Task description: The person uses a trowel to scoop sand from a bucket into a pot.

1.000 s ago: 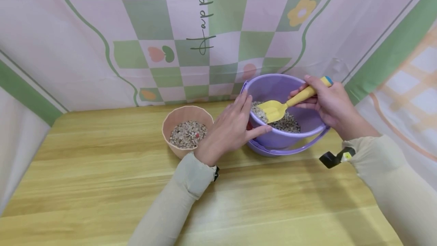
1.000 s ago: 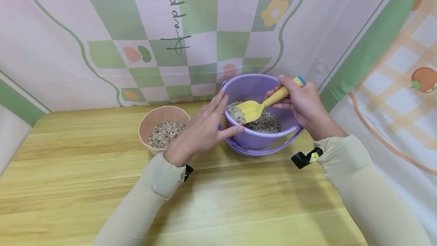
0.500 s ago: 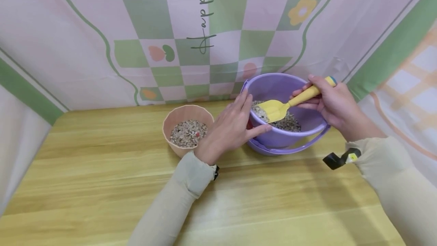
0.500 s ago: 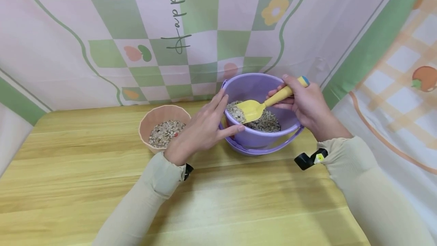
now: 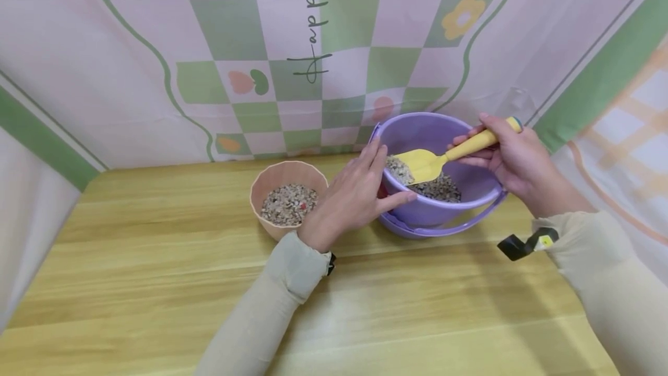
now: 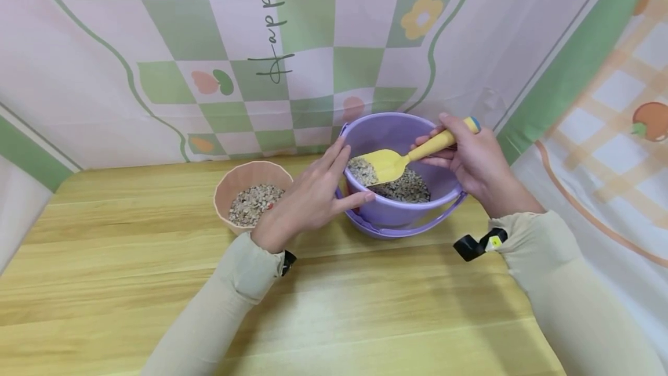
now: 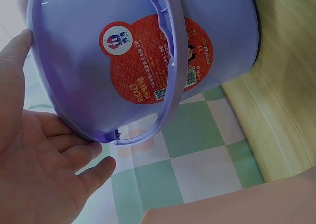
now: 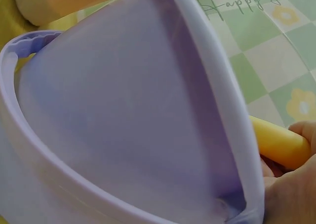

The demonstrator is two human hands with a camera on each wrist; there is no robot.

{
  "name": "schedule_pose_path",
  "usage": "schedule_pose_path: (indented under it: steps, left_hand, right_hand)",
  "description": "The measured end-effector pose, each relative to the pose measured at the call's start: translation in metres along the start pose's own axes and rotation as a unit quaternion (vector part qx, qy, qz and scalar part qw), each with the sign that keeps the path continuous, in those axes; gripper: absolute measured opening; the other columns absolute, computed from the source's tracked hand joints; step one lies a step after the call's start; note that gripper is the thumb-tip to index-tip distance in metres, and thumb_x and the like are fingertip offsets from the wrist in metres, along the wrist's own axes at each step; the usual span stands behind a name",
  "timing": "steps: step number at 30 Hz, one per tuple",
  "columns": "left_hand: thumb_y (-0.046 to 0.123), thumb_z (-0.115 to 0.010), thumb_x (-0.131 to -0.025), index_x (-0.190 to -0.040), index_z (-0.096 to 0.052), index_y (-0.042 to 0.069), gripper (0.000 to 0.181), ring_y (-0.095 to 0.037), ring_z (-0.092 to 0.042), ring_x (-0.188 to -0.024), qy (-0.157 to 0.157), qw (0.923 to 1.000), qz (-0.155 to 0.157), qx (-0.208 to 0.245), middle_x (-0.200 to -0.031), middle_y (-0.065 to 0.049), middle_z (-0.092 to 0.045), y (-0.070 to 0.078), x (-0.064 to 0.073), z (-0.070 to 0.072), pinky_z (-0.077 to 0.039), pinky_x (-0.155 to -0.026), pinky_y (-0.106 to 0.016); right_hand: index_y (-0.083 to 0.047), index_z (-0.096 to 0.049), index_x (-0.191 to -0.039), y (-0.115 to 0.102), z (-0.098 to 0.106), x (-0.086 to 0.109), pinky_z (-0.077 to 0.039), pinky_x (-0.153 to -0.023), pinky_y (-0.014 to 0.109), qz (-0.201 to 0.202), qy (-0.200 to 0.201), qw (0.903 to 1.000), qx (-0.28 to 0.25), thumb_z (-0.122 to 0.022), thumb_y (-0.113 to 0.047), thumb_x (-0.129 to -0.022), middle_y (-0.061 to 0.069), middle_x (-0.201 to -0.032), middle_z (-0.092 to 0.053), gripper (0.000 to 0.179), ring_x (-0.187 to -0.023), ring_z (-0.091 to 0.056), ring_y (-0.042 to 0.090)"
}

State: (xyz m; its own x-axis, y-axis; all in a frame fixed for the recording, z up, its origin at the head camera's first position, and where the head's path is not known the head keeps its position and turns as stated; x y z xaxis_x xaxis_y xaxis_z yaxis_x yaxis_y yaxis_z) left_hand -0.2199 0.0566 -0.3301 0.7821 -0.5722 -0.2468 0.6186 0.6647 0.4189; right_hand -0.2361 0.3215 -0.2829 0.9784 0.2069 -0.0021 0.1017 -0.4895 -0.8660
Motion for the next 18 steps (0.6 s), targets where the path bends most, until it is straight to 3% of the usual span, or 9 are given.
schedule_pose_path:
  steps: [5,13,18]
  left_hand:
    - [0.074,-0.047,-0.09,-0.159,-0.016,0.005,0.103,-0.028,-0.021,-0.15,-0.009,0.9999,0.005,0.013,-0.166,-0.015,-0.005,-0.0001,-0.0003,0.0006,-0.025,-0.119,-0.037]
    - [0.074,-0.048,-0.089,-0.16,-0.016,0.006,0.103,-0.026,-0.018,-0.15,-0.019,0.9993,0.014,0.03,-0.167,-0.011,-0.003,-0.0011,-0.0002,0.0013,-0.024,-0.119,-0.037]
    - [0.074,-0.047,-0.09,-0.16,-0.014,0.006,0.102,-0.024,-0.017,-0.151,-0.026,0.9987,0.02,0.04,-0.167,-0.009,-0.002,-0.0017,-0.0003,0.0014,-0.023,-0.119,-0.037]
  right_hand:
    - [0.013,-0.066,-0.087,-0.0028,0.0026,0.0033,-0.056,-0.078,0.051,-0.002,0.015,0.9996,-0.023,-0.052,-0.011,-0.104,0.034,-0.089,-0.069,0.033,-0.088,-0.071,0.043]
    - [0.014,-0.067,-0.087,-0.005,0.0051,0.0058,-0.057,-0.078,0.051,0.0,-0.002,0.9991,-0.042,-0.046,-0.01,-0.107,0.034,-0.09,-0.069,0.037,-0.089,-0.071,0.043]
    - [0.014,-0.068,-0.087,-0.0065,0.008,0.0077,-0.057,-0.078,0.051,0.002,0.016,0.9989,-0.045,-0.05,-0.012,-0.105,0.034,-0.09,-0.069,0.036,-0.089,-0.072,0.042]
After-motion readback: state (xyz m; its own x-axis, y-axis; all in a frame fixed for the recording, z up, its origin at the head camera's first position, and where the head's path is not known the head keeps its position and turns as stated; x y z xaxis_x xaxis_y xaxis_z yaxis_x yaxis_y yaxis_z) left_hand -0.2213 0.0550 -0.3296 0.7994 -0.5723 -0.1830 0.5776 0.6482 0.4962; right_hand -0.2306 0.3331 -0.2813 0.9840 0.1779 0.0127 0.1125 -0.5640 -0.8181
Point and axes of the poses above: each hand's wrist, its own x-axis away from the middle knuckle, its own z-axis out of the back of the hand, y = z × x, the point moved 2 cm from there along -x, towards the middle knuckle
